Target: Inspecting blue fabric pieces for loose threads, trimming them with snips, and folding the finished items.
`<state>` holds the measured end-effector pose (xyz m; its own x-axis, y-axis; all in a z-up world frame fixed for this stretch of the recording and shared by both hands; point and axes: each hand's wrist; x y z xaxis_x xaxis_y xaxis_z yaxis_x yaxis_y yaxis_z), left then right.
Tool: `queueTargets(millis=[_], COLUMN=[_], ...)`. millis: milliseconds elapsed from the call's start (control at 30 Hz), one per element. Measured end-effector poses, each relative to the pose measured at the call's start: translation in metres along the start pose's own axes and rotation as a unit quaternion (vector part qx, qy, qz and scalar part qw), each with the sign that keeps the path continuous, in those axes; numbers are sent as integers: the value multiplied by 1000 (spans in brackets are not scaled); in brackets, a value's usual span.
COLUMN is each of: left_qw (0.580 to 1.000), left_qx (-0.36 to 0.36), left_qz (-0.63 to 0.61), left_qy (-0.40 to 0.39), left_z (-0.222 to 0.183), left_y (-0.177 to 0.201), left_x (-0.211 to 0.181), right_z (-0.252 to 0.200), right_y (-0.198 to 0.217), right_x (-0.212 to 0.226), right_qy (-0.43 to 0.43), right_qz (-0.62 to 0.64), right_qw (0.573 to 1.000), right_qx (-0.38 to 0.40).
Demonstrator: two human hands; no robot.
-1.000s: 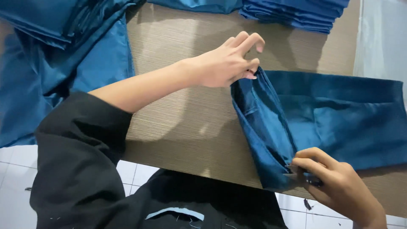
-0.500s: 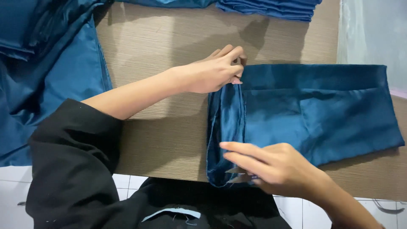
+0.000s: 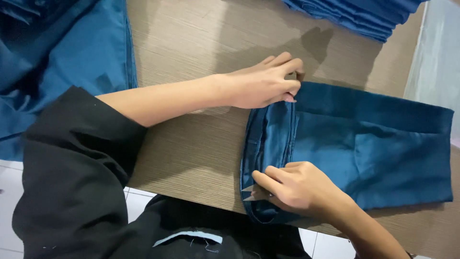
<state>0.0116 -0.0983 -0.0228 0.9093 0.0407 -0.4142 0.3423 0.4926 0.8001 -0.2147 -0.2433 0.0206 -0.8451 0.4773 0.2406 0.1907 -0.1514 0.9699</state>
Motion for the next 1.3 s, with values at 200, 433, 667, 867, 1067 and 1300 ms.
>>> queueTargets(millis=[200,433,667,867,1067,1300], left_qw=[999,969,994,999,997,996], left_qx=[-29,-165,-59,15,24,5], left_qz=[19,144,32,-27,-27,0], left_qy=[-16,-112,-85,-34,-61,-84], left_z=[-2,3,-30,-62,-65,-67], left_y=[5,29,48,35,20,19], left_x=[-4,-41,-88,-73,-65,-67], right_z=[1,1,-16,-16,-14,-12], right_y=[-3,-3,-28,-20,-23,-17], right_x=[-1,-5,-19,-16,-17,-19], right_qy=[-13,-20,-35,-19,-46,-66], right_qz=[1,22,74,67,94,146], right_qw=[999,998,993,998,995,987], right_qx=[-29,-50,85,11,4,22])
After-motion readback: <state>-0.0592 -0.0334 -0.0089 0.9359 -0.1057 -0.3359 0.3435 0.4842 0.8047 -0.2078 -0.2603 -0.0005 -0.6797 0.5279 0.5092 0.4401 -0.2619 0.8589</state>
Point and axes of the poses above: each hand's wrist, its own z-axis towards the middle knuckle, its own y-axis out of the back of the hand, x = y × z, and after that the axes turned 10 degrees about y, right-handed
